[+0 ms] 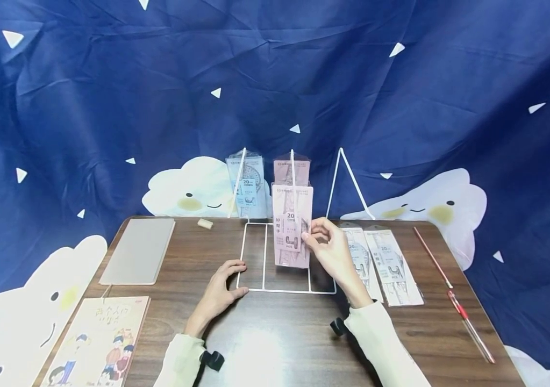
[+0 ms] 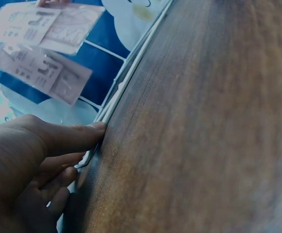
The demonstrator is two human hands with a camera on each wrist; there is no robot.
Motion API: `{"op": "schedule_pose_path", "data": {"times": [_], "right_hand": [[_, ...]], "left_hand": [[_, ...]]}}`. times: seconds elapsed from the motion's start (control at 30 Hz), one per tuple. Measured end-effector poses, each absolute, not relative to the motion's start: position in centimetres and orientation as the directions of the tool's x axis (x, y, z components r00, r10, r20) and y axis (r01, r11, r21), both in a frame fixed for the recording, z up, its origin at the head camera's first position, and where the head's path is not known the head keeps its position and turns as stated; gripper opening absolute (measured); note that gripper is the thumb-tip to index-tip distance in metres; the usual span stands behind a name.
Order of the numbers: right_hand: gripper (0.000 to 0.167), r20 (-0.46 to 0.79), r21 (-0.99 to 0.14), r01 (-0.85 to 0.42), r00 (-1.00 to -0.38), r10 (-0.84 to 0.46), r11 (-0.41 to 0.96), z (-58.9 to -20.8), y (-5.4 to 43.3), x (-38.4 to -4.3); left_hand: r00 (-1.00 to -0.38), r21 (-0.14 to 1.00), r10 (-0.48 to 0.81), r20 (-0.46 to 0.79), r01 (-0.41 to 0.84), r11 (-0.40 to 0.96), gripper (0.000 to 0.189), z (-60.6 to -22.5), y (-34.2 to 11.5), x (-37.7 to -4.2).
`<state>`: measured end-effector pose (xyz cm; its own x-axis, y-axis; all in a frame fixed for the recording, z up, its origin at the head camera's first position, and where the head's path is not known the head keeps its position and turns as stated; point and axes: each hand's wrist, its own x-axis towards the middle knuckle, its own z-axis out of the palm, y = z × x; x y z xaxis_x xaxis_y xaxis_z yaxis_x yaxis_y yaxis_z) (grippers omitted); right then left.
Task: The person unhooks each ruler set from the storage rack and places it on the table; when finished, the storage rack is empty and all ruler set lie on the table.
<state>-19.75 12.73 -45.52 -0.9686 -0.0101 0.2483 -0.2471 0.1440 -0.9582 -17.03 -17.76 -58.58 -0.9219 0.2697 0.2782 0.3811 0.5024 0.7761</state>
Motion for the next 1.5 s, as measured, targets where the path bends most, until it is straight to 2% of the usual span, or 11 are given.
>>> {"op": "schedule_pose_path", "data": {"times": [0.6, 1.03, 1.5], "right_hand": [[0.015, 0.223, -0.962, -0.229, -0.973, -0.06, 0.146, -45.4, 13.5, -14.8], [0.017, 0.221, -0.956, -0.228, -0.974, -0.055, 0.185, -45.3, 13.7, -11.3], [0.016, 0.242, -0.956, -0.249, -0.968, -0.067, 0.155, -45.1, 14.3, -8.7]], "left_hand": [[-0.941, 0.794, 0.27, 0.205, 0.321, 0.515, 0.053, -58.4, -17.9, -17.1], [-0.939, 0.794, 0.272, 0.212, 0.328, 0.512, 0.053, -58.3, -17.8, -17.0], [-0.938, 0.798, 0.272, 0.216, 0.33, 0.504, 0.053, -58.1, -17.7, -16.8]]}}
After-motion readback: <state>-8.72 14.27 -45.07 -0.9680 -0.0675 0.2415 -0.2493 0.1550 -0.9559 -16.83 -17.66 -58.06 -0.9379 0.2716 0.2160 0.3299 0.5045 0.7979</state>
